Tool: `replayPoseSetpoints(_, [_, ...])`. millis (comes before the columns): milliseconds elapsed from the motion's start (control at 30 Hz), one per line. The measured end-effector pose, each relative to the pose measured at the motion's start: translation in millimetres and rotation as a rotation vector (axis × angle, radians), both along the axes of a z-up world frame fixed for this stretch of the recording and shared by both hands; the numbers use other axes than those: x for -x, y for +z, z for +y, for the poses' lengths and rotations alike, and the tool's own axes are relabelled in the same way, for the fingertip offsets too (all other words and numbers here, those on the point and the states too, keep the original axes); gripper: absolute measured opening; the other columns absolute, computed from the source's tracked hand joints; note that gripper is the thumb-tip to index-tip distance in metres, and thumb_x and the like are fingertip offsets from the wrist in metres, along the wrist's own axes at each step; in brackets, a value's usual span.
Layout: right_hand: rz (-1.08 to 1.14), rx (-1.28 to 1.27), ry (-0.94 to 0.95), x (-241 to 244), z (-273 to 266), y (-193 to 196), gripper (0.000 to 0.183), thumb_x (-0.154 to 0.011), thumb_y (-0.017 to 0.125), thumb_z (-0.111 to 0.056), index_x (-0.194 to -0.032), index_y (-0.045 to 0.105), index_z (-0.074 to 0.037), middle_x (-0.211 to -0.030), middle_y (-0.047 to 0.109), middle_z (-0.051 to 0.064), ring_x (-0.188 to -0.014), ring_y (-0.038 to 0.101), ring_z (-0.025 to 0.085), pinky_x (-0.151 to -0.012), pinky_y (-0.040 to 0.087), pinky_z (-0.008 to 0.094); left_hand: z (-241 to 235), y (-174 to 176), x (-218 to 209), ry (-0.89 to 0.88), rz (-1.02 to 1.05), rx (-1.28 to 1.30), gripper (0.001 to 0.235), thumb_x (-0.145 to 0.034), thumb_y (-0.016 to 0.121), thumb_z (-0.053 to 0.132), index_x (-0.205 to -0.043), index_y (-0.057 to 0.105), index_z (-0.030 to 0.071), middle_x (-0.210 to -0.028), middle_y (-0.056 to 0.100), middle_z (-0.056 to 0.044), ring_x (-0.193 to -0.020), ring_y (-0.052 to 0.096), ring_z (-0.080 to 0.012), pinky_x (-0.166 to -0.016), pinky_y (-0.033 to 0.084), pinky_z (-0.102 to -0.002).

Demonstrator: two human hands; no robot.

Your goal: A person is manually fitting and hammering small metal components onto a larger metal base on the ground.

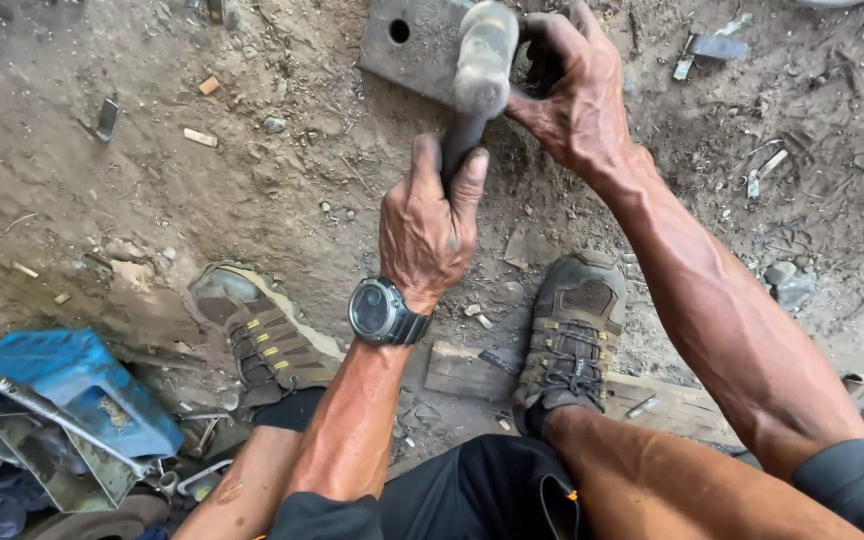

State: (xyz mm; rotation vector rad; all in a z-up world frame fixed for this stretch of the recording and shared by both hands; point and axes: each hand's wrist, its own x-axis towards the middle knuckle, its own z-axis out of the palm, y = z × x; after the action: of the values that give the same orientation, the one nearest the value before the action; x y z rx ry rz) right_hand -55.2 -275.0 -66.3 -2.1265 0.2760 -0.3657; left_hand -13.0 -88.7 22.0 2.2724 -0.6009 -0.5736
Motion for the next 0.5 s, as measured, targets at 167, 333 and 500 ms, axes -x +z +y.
replayPoseSetpoints(167, [0.054, -0.018, -0.022, -1, 1, 0, 0.032, -0.099, 0.085, -0.015, -0.114, 0.063, 0.003, -0.105, 0.056, 0.018, -0.090, 0.059, 0.027, -0.071, 0.053, 0.036, 8, -51, -3, -0.097, 0.125, -0.177, 0.048, -0.105, 0.036, 0.050, -0.117, 0.046, 0.005, -0.056, 0.048, 0.002, -0.034, 0.046, -0.0111, -0.027, 0.042, -0.027])
replayPoseSetpoints(333, [0.059, 0.040, 0.009, 5, -1, 0, 0.030, -0.098, 0.082, -0.013, -0.115, 0.063, 0.003, -0.104, 0.059, 0.019, -0.089, 0.058, 0.030, -0.071, 0.051, 0.041, 8, -37, -12, -0.070, 0.130, -0.145, 0.056, -0.103, 0.032, 0.056, -0.113, 0.049, 0.003, -0.057, 0.049, -0.001, -0.037, 0.048, -0.0130, -0.028, 0.041, -0.029])
replayPoseSetpoints(500, [0.071, 0.002, 0.047, -1, -1, 8, 0.036, -0.099, 0.084, -0.010, -0.117, 0.060, 0.009, -0.105, 0.053, 0.019, -0.084, 0.063, 0.028, -0.071, 0.061, 0.038, 4, -11, -4, -0.011, -0.009, -0.100, 0.052, -0.104, 0.037, 0.051, -0.114, 0.051, 0.002, -0.052, 0.048, -0.007, -0.035, 0.047, -0.0220, -0.032, 0.033, -0.039])
